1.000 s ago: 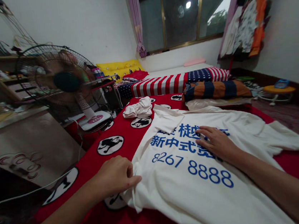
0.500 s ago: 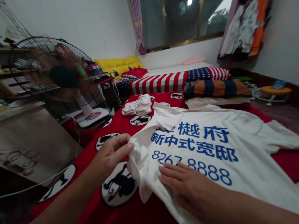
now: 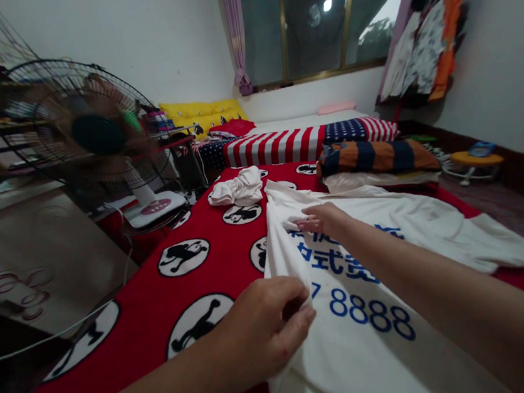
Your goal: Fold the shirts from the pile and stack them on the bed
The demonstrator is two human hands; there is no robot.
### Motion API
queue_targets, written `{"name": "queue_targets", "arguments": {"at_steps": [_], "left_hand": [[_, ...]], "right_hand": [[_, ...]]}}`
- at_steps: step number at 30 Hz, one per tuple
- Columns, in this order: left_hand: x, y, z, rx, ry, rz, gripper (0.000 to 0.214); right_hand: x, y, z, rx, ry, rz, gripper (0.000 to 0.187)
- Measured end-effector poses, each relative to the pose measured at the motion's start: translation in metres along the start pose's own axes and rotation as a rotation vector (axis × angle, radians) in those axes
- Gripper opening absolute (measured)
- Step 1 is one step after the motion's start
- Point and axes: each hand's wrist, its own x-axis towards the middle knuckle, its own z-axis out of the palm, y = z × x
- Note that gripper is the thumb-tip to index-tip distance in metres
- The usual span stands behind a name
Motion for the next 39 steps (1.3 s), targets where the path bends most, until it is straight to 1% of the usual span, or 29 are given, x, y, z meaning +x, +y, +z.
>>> {"name": "queue_targets", "arguments": {"at_steps": [3,4,5,7,9,13,15,16,17,19,21,23,25,27,29,30,31,32,34,36,37,39], "left_hand": [[-0.003,-0.003,0.001,-0.005,0.0,-0.023,0.016],[-0.003,-0.005,0.001,-0.01,0.0,-0.033,0.017],[-0.004,-0.006,0.001,-0.016,-0.001,-0.043,0.017],[-0.003,-0.008,0.001,-0.028,0.006,-0.052,0.018],[-0.001,-0.006,-0.001,-0.041,0.019,-0.051,0.018],[0.008,0.008,-0.005,-0.054,0.055,-0.027,0.018],[0.014,0.016,-0.004,-0.046,0.063,-0.028,0.02],[0.016,0.019,-0.002,-0.043,0.056,-0.033,0.02],[0.018,0.021,0.001,-0.041,0.039,-0.041,0.021],[0.02,0.022,0.01,-0.041,-0.026,-0.059,0.02],[0.021,0.021,0.019,-0.043,-0.157,-0.057,0.02],[0.022,0.019,0.026,-0.046,-0.305,-0.029,0.023],[0.023,0.02,0.025,-0.047,-0.42,0.013,0.027],[0.023,0.023,0.019,-0.053,-0.482,0.053,0.033],[0.024,0.027,0.009,-0.061,-0.517,0.101,0.039],[0.025,0.027,0.004,-0.05,-0.501,0.128,0.037],[0.028,0.026,-0.001,-0.021,-0.456,0.155,0.034],[0.033,0.024,-0.005,0.024,-0.382,0.183,0.03],[0.051,0.012,-0.01,0.142,-0.176,0.232,0.025],[0.077,-0.006,-0.01,0.233,0.034,0.244,0.026],[0.093,-0.017,-0.008,0.259,0.112,0.234,0.029],[0.125,-0.041,-0.002,0.299,0.189,0.209,0.035]], "right_hand": [[0.019,0.007,0.02,-0.027,0.132,0.015,0.033],[0.022,0.008,0.025,-0.04,0.168,-0.001,0.037],[0.025,0.007,0.027,-0.055,0.195,-0.026,0.039],[0.027,0.002,0.027,-0.083,0.223,-0.104,0.036],[0.026,-0.012,0.018,-0.106,0.233,-0.194,0.031],[0.025,-0.049,-0.013,-0.191,0.247,-0.416,0.03],[0.025,-0.059,-0.03,-0.248,0.252,-0.493,0.029],[0.026,-0.06,-0.038,-0.282,0.26,-0.5,0.03],[0.026,-0.057,-0.046,-0.338,0.272,-0.485,0.031],[0.026,-0.043,-0.06,-0.507,0.294,-0.438,0.03],[0.027,-0.022,-0.07,-0.664,0.307,-0.402,0.026],[0.028,-0.001,-0.077,-0.783,0.33,-0.41,0.023],[0.03,0.015,-0.079,-0.938,0.381,-0.442,0.026],[0.031,0.023,-0.078,-1.113,0.421,-0.473,0.031],[0.031,0.025,-0.077,-1.188,0.429,-0.488,0.034],[0.03,0.024,-0.076,-1.185,0.435,-0.5,0.034],[0.029,0.022,-0.076,-1.167,0.45,-0.52,0.034],[0.027,0.019,-0.076,-1.141,0.472,-0.548,0.034],[0.025,0.014,-0.076,-1.078,0.528,-0.612,0.033],[0.024,0.01,-0.076,-1.025,0.565,-0.644,0.034],[0.024,0.01,-0.075,-1.005,0.57,-0.649,0.035],[0.026,0.01,-0.075,-0.979,0.56,-0.667,0.036]]}}
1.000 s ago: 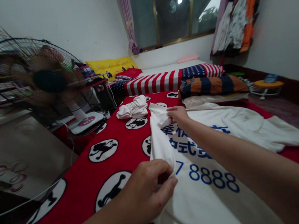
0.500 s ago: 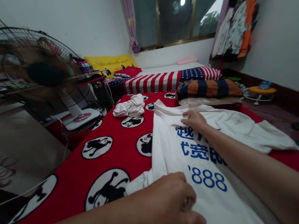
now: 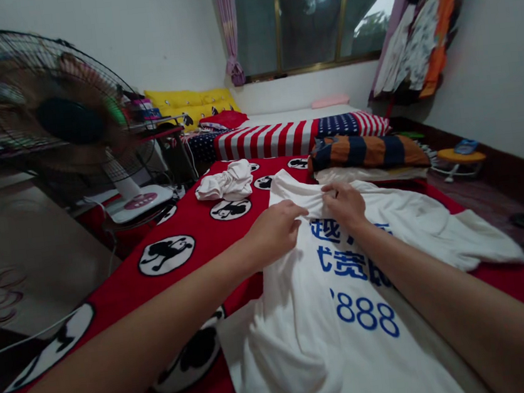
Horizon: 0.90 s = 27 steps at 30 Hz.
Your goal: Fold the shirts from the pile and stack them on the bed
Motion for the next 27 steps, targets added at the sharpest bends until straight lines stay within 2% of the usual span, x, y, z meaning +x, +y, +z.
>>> {"name": "queue_targets", "arguments": {"at_steps": [4,8,10,12,13,15,18,20,22,25,27], "left_hand": [[0.037,-0.037,0.034,0.074,-0.016,-0.069,0.048],[0.048,-0.051,0.055,0.15,-0.044,-0.118,0.069],[0.046,-0.054,0.062,0.17,-0.098,-0.111,0.078],[0.041,-0.055,0.069,0.171,-0.164,-0.113,0.071],[0.039,-0.055,0.073,0.169,-0.188,-0.118,0.066],[0.035,-0.056,0.077,0.166,-0.205,-0.124,0.06],[0.034,-0.055,0.08,0.156,-0.179,-0.12,0.06],[0.034,-0.055,0.08,0.146,-0.156,-0.112,0.06],[0.034,-0.054,0.079,0.133,-0.138,-0.108,0.061],[0.032,-0.053,0.078,0.098,-0.094,-0.141,0.067],[0.03,-0.051,0.079,0.08,-0.04,-0.188,0.076]], "right_hand": [[0.001,0.005,0.007,0.072,0.02,-0.077,0.033],[0.005,0.013,0.001,0.066,-0.038,-0.078,0.032],[0.011,0.016,-0.007,-0.074,-0.182,-0.07,0.028],[0.02,0.017,-0.016,-0.294,-0.327,-0.079,0.023],[0.026,0.016,-0.02,-0.394,-0.352,-0.09,0.021],[0.041,0.007,-0.02,-0.487,-0.298,-0.13,0.022],[0.068,-0.015,-0.001,-0.33,-0.212,-0.213,0.023],[0.086,-0.03,0.023,-0.135,-0.261,-0.186,0.025],[0.1,-0.039,0.048,0.014,-0.334,-0.097,0.033],[0.115,-0.039,0.074,0.056,-0.382,-0.026,0.039],[0.118,-0.032,0.081,0.023,-0.32,0.0,0.036]]}}
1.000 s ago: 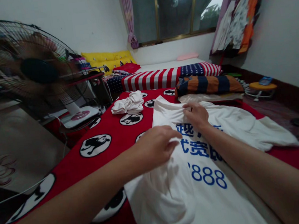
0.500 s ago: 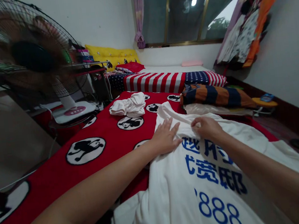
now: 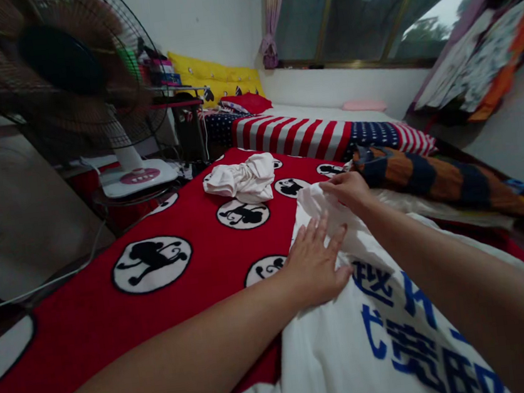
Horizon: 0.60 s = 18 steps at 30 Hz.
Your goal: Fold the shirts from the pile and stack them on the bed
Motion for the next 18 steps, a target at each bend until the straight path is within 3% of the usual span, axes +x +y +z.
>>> {"name": "queue_targets", "arguments": {"at_steps": [3,8,11,14,18], "left_hand": [[-0.002,0.002,0.002,-0.019,0.03,-0.06,0.086],[-0.001,0.001,0.004,-0.011,-0.009,-0.06,0.079],[-0.001,0.001,0.005,0.002,-0.001,-0.046,0.076],[-0.001,0.001,0.004,0.007,0.005,-0.041,0.076],[-0.001,0.002,0.002,0.016,0.021,-0.038,0.074]], "right_hand": [[-0.003,0.012,0.003,-0.095,0.131,0.076,0.033],[-0.013,0.019,0.011,-0.153,0.1,0.033,0.03],[-0.011,0.012,0.009,0.114,0.023,0.087,0.03],[-0.009,0.0,0.001,0.497,-0.168,0.17,0.026],[-0.016,-0.014,-0.009,0.799,-0.286,0.118,0.035]]}}
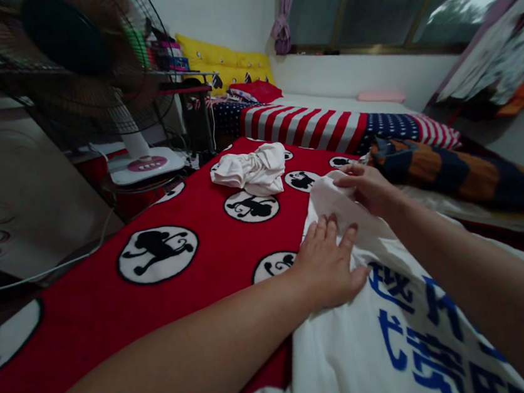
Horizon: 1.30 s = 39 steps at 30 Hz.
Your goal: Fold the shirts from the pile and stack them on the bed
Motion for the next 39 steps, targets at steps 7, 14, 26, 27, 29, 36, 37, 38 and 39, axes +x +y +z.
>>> {"name": "queue_targets", "arguments": {"at_steps": [7,14,26,27,29,36,37,38,39], "left_hand": [[0.0,0.001,0.0,0.015,-0.004,0.002,0.069],[0.002,-0.001,0.005,0.021,-0.017,0.011,0.067],[0.002,-0.001,0.001,0.073,-0.068,0.014,0.066],[0.002,-0.002,0.001,0.076,-0.064,0.016,0.066],[0.002,-0.002,0.002,0.079,-0.061,0.022,0.066],[0.001,-0.003,-0.003,0.026,-0.018,0.063,0.071],[0.001,-0.003,-0.004,0.006,-0.001,0.067,0.073],[0.001,-0.003,-0.005,-0.013,0.015,0.065,0.073],[0.001,-0.004,-0.006,-0.028,0.025,0.056,0.072]], "right_hand": [[0.01,0.019,0.002,-0.005,0.007,-0.261,0.047],[0.038,0.052,-0.002,-0.929,0.239,-0.31,0.025],[-0.065,0.004,-0.077,-1.405,0.348,-0.12,0.032],[-0.074,0.009,-0.084,-1.399,0.306,-0.046,0.037],[-0.086,0.021,-0.092,-1.308,0.199,0.011,0.046],[-0.092,0.03,-0.088,-0.45,0.302,-0.045,0.024],[-0.093,0.029,-0.088,-0.302,0.346,-0.016,0.023],[-0.094,0.028,-0.088,-0.199,0.388,0.008,0.023],[-0.096,0.029,-0.089,-0.158,0.418,0.029,0.022]]}}
